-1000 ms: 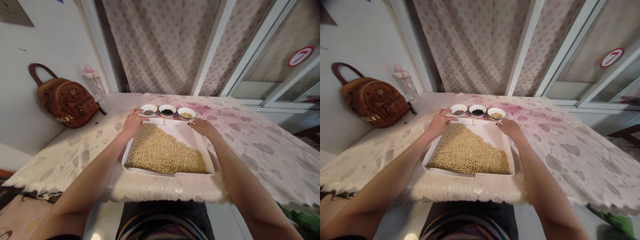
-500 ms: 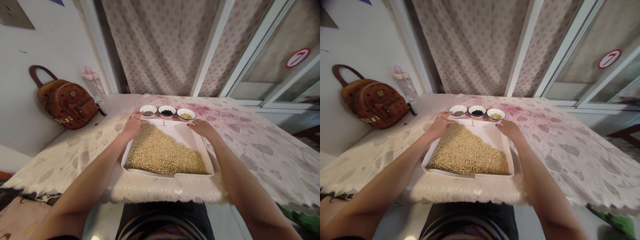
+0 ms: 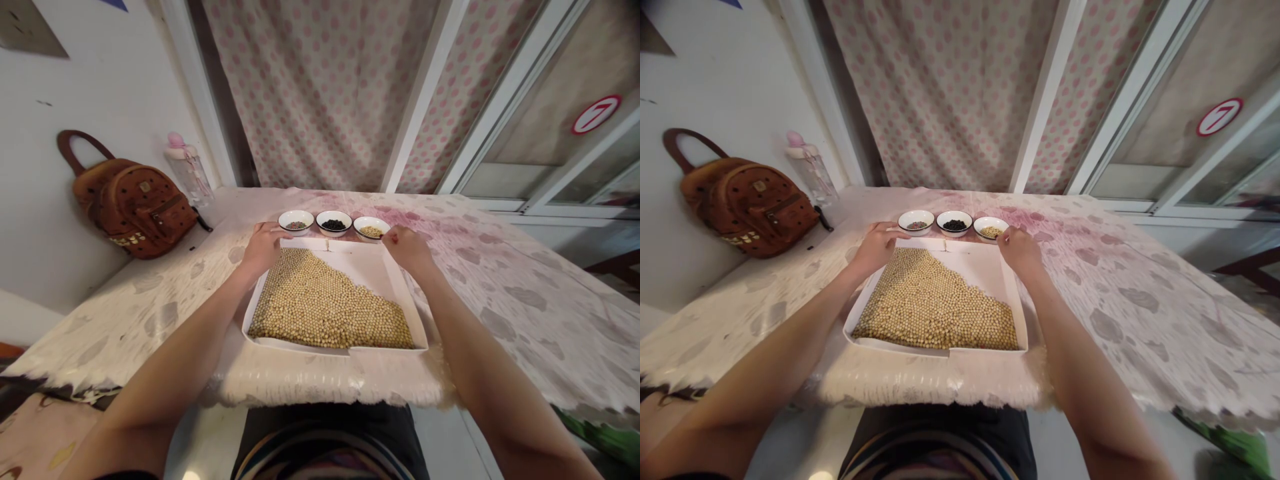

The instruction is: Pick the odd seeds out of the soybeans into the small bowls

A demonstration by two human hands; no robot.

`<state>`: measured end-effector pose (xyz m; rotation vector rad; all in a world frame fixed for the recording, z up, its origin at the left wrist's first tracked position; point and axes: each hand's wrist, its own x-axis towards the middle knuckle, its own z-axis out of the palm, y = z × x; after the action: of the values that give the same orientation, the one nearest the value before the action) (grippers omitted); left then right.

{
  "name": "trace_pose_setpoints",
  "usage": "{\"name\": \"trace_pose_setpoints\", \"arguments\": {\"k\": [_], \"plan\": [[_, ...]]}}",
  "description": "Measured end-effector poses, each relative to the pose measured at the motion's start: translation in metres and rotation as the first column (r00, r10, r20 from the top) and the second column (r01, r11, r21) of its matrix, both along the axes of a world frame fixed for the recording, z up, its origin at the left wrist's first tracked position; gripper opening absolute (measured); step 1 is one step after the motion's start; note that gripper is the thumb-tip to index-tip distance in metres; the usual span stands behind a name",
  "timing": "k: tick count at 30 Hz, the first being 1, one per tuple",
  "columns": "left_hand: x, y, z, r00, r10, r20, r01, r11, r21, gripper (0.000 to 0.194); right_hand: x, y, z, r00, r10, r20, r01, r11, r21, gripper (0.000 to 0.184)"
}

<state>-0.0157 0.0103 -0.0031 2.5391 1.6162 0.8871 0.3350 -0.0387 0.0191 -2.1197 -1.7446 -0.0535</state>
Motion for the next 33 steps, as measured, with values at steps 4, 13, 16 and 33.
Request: {"name": "trace_pose_setpoints", "arguments": {"k": [4,13,16,33], "plan": [[-0.005,0.005,-0.001,0.992,0.066,0.106,-0.065,0.998,-0.013,0.040,-0.009,-0.004,0.009,0.993,0.107,-0.057,-0.102,0.991,0.084,0.021],[-0.004,0.008,-0.008,0.985,0.124,0.124,-0.111,0.988,-0.109,0.034,-0.019,-0.016,0.011,0.721,0.471,-0.508,-0.666,0.672,-0.322,0.010],[-0.002,0.008,-0.009,0.985,0.122,0.126,-0.108,0.988,-0.114,0.034,-0.019,-0.017,0.013,0.694,0.542,-0.473,-0.716,0.588,-0.376,0.012],[0.000,0.008,-0.013,0.987,0.095,0.131,-0.075,0.985,-0.153,0.032,-0.024,-0.017,0.008,0.781,0.489,-0.388,-0.621,0.671,-0.404,0.003]]}}
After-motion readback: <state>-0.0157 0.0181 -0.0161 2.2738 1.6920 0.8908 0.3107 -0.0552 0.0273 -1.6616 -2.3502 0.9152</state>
